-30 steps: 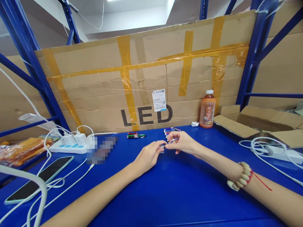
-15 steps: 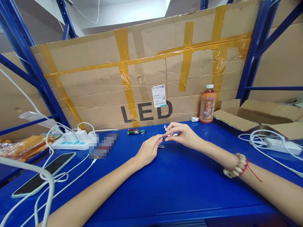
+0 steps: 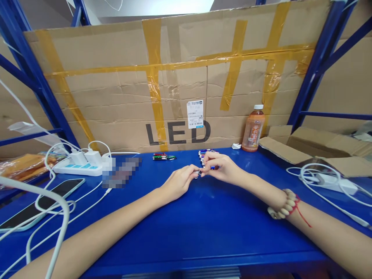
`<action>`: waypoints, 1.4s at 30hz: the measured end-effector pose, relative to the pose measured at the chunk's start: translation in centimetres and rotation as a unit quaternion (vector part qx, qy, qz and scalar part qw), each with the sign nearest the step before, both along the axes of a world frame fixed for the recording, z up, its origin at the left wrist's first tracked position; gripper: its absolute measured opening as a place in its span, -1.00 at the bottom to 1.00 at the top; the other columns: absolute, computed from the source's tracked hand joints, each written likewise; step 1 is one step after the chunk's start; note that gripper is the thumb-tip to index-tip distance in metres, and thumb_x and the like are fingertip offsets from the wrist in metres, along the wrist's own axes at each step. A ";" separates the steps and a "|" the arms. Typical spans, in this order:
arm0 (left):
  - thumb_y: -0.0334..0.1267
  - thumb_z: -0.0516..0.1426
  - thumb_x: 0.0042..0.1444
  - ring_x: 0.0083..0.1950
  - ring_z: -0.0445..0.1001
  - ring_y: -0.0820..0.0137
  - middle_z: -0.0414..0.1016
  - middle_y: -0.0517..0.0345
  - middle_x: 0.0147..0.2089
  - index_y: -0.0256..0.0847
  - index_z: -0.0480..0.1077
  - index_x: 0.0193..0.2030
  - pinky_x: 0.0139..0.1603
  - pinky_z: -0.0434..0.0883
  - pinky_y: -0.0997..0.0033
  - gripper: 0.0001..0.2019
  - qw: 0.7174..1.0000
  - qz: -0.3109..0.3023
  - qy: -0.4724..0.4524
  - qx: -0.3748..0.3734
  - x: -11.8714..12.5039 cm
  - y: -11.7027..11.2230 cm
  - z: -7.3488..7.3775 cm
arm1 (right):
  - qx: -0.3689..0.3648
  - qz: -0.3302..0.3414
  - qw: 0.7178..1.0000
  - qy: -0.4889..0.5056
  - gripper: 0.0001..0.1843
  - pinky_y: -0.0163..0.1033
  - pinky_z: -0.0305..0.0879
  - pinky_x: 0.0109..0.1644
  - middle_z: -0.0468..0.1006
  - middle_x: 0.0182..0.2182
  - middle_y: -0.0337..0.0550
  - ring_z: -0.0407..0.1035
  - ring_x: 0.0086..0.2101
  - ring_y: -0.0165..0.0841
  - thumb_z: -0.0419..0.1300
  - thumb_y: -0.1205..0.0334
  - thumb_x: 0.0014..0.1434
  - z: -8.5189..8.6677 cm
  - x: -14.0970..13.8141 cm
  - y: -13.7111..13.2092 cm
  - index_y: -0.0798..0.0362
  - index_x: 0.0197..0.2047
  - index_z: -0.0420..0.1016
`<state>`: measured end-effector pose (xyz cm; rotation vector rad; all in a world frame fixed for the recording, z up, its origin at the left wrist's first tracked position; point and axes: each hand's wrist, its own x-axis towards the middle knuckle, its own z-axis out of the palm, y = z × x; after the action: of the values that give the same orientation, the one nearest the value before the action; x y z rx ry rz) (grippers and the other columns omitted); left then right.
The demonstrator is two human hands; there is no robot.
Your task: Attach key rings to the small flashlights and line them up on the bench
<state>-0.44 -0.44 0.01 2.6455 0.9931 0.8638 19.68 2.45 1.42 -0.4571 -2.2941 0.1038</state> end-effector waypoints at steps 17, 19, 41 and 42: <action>-0.25 -0.06 0.18 -0.22 0.44 0.39 0.42 0.08 -0.31 -0.20 0.16 -0.37 -0.22 0.36 0.44 -0.87 0.994 0.001 -0.067 0.091 -0.2 0.7 -1.0 | -0.122 -0.025 0.989 0.078 -0.62 -0.32 0.20 -0.42 0.29 -0.61 -0.23 0.20 -0.52 -0.48 0.19 0.01 0.03 0.6 -1.9 -1.7 0.12 -0.64 0.39; -0.26 -0.05 0.18 -0.19 0.45 0.37 0.43 0.07 -0.31 -0.20 0.15 -0.37 -0.20 0.36 0.43 -0.88 0.994 0.007 -0.070 0.083 -0.2 0.7 -1.0 | -0.164 -0.027 0.983 0.084 -0.61 -0.35 0.21 -0.49 0.29 -0.60 -0.22 0.21 -0.51 -0.47 0.20 -0.02 0.01 0.6 -2.1 -1.8 0.12 -0.63 0.39; -0.21 -0.13 0.24 -0.14 0.40 0.39 0.44 0.14 -0.16 -0.16 0.30 -0.14 -0.11 0.31 0.41 -0.77 0.997 0.063 -0.023 0.039 0.3 0.6 -0.3 | -0.342 -0.107 0.923 0.138 -0.55 -0.44 0.19 -0.73 0.30 -0.57 -0.24 0.17 -0.60 -0.52 0.30 -0.11 -0.23 0.7 -2.1 -1.2 0.16 -0.48 0.48; -0.22 -0.13 0.24 -0.11 0.39 0.39 0.43 0.13 -0.13 -0.16 0.29 -0.12 -0.08 0.31 0.40 -0.77 0.997 0.062 -0.020 0.046 0.4 0.6 -0.3 | -0.345 -0.101 0.923 0.134 -0.55 -0.45 0.19 -0.72 0.31 -0.56 -0.23 0.17 -0.59 -0.53 0.29 -0.11 -0.23 0.8 -2.0 -1.1 0.16 -0.49 0.49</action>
<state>-0.09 0.13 -0.30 2.6535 1.1455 1.0092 17.67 1.32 2.18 -0.9673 -1.8735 0.8358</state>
